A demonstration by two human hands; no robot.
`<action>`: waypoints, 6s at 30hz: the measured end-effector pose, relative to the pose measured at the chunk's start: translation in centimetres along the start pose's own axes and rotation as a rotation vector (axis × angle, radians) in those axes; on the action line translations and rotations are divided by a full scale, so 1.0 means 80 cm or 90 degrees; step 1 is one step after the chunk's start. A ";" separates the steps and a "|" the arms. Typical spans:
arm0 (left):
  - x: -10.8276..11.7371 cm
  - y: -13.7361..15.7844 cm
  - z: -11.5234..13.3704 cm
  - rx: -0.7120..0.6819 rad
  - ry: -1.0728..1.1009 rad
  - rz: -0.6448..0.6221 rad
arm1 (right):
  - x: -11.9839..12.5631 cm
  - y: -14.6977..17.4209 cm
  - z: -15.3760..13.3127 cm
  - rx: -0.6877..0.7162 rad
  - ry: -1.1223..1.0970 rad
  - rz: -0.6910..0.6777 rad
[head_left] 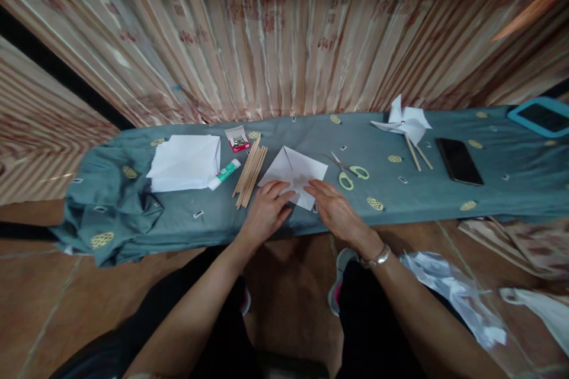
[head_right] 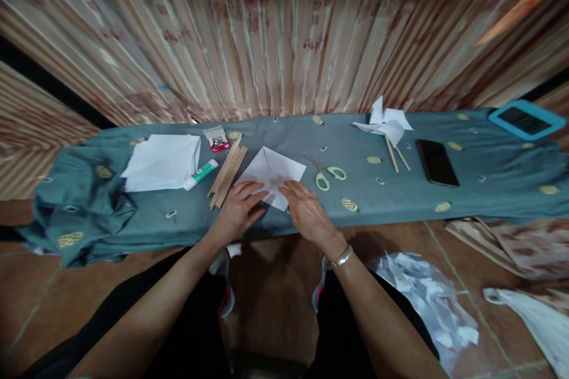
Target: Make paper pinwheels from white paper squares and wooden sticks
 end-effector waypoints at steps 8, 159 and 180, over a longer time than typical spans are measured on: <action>-0.028 -0.019 0.011 -0.065 0.005 -0.041 | -0.002 -0.001 0.007 0.003 -0.056 -0.014; -0.025 -0.038 -0.019 0.155 0.142 -0.067 | 0.003 -0.077 0.016 -0.103 -0.041 0.161; 0.000 -0.030 -0.029 0.130 0.083 0.012 | 0.048 -0.037 0.095 -0.373 -0.070 0.162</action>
Point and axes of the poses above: each hand's wrist, its own y-axis away from the middle knuckle, its own x-axis out of the back of the hand, z = x × y, the point moved 6 cm from there along -y, towards the middle knuckle, and after that the axes turned 1 degree about -z, right-handed, at the moved point
